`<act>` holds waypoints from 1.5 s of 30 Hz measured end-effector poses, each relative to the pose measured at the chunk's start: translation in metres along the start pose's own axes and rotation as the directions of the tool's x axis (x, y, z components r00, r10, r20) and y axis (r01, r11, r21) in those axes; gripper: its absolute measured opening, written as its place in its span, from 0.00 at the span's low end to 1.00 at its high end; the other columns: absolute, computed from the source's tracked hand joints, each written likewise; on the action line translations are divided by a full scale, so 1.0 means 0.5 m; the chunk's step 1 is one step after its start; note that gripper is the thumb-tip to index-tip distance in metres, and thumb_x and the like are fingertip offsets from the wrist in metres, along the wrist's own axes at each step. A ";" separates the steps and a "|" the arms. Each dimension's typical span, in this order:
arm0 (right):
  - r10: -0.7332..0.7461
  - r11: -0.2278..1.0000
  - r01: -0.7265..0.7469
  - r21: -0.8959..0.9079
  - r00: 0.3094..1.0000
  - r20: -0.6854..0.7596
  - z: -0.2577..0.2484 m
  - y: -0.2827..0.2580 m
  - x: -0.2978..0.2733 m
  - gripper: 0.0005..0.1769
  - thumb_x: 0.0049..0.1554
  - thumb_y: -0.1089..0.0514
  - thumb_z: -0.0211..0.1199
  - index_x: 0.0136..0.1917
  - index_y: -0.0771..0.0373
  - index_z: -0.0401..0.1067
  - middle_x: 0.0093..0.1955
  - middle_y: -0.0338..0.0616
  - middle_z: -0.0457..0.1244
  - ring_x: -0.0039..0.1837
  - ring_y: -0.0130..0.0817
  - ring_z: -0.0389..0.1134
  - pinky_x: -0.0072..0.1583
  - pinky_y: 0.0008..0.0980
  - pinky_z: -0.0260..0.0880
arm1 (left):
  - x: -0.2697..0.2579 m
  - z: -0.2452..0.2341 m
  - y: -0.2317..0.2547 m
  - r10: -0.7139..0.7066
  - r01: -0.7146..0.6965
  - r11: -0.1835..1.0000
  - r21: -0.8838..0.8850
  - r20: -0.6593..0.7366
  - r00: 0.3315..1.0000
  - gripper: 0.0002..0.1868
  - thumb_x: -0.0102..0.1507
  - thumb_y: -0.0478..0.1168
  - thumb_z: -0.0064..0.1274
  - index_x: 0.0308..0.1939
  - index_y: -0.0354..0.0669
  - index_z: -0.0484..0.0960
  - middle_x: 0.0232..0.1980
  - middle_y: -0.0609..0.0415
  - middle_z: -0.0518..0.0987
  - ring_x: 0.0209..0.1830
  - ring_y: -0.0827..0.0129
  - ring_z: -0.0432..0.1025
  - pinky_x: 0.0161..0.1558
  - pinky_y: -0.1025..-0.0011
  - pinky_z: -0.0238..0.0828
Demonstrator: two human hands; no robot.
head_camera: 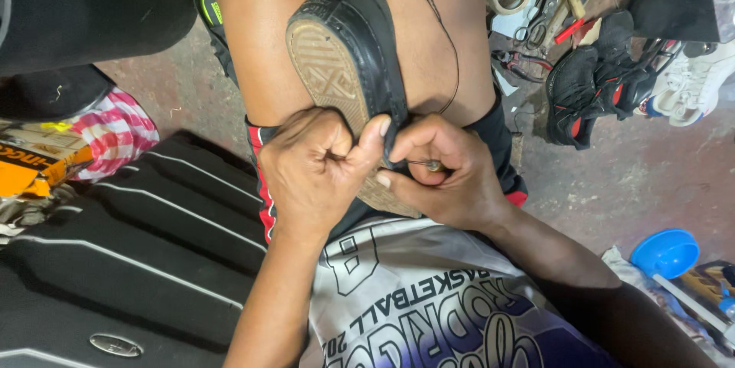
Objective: The person is repairing a black shoe by hand-sewing the sole to the upper. They use a needle and thread to stitch along the edge of the sole, pulling the thread tight after each stitch. The task is performed while sitting on the floor in a cluttered workspace.
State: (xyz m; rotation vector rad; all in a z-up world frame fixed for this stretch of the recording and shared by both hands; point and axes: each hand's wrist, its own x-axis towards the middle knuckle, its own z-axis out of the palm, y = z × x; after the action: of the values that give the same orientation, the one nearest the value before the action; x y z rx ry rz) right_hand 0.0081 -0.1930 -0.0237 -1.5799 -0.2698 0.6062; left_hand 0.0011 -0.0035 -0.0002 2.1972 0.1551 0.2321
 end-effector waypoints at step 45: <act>-0.363 0.673 0.016 0.740 0.878 0.311 -0.008 -0.060 0.035 0.19 0.54 0.77 0.63 0.53 0.63 0.62 0.34 0.31 0.49 0.35 0.21 0.48 0.41 0.29 0.44 | -0.065 -0.159 0.108 0.226 -0.313 0.910 -0.273 -0.305 0.925 0.12 0.60 0.33 0.65 0.37 0.42 0.74 0.26 0.59 0.66 0.23 0.76 0.59 0.28 0.78 0.54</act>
State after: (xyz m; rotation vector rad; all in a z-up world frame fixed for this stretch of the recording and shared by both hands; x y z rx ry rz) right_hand 0.0303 -0.1837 0.0016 -0.6109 -0.4653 0.7746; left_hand -0.0466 0.0206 0.0861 1.8520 -0.0421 0.6675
